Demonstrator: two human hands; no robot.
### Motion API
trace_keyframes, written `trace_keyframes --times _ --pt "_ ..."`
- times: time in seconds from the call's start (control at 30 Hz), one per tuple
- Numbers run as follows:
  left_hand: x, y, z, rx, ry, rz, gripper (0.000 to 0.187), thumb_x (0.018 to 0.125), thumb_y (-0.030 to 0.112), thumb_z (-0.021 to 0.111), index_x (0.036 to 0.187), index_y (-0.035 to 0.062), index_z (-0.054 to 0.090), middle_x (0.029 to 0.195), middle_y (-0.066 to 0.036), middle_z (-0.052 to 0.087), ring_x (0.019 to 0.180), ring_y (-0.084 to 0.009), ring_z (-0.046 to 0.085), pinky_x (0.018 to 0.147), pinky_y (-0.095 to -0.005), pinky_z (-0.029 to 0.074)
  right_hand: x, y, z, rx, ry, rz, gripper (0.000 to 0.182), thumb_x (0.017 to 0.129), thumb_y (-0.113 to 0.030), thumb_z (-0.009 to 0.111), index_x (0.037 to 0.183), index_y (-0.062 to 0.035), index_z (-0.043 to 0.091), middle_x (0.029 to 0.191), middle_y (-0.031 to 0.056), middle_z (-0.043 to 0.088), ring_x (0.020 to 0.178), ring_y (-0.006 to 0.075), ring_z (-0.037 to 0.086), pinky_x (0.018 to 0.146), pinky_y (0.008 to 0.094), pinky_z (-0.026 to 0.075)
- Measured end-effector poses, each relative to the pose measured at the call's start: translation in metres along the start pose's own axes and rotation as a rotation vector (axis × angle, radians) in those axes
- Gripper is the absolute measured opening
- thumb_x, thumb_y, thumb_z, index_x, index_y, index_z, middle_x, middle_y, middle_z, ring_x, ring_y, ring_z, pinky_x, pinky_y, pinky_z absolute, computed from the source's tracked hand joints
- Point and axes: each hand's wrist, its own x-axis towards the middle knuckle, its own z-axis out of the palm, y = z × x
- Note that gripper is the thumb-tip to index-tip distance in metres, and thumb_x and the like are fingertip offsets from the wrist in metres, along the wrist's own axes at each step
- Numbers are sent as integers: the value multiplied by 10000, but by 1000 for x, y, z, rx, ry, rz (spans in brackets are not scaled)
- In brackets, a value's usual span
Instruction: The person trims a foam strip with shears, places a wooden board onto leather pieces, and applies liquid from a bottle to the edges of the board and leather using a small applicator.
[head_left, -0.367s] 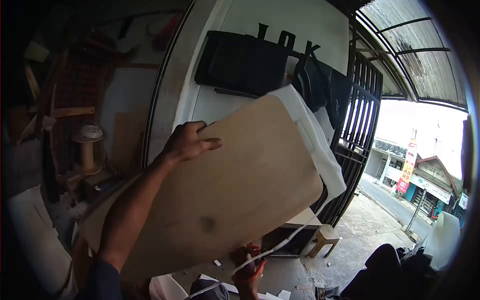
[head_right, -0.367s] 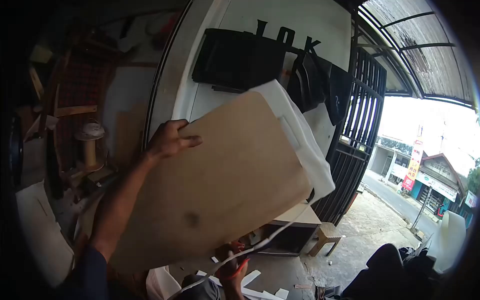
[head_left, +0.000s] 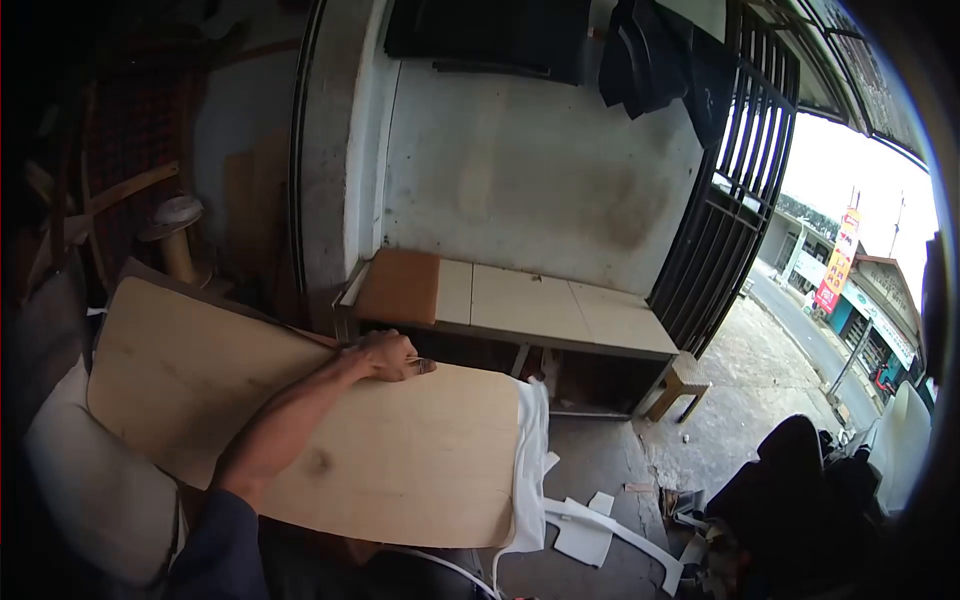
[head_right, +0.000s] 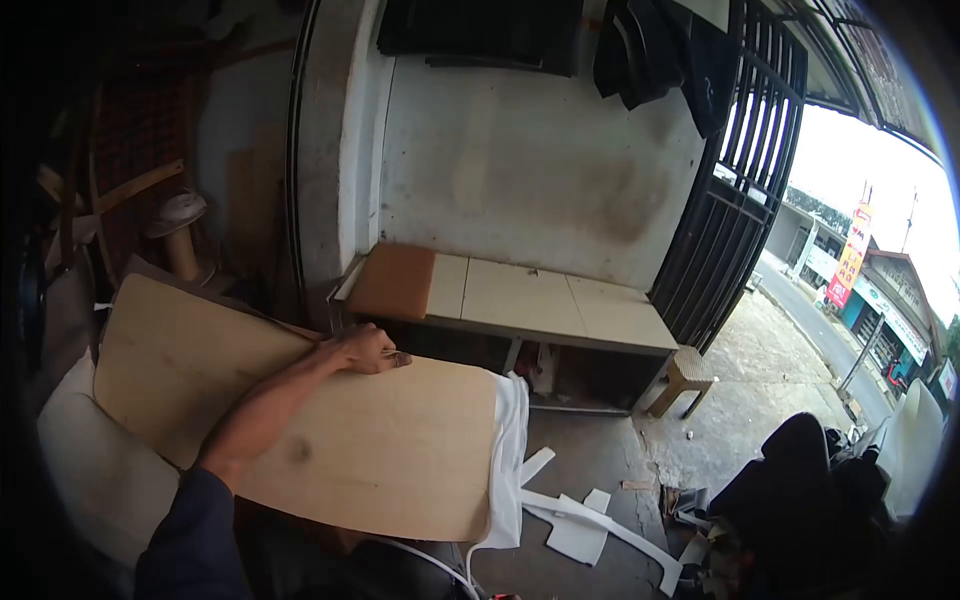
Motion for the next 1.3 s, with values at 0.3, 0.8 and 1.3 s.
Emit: trace_keyframes --times 0.3,0.8,1.3 --pt "-37 -12 184 -326 -320 -54 743 875 779 417 963 141 789 797 -137 724 887 -317 692 906 -458 514 -137 30 -154 -869 582 92 364 922 -393 668 903 -35 606 816 204 703 693 362 682 618 445 532" --pt "-171 110 258 -350 430 -22 546 831 335 731 1205 -23 557 1254 -237 519 1215 -416 495 1026 -532 391 42 -122 87 -73 406 128 308 865 -143 771 1002 7 541 880 143 685 694 186 675 547 301 550" --pt "-217 140 196 -951 157 -276 218 851 91 668 1051 5 657 955 -167 721 845 -358 707 782 -414 556 52 -228 35 -737 -358 462 391 879 -244 769 1079 55 616 907 107 728 746 161 702 636 298 576"
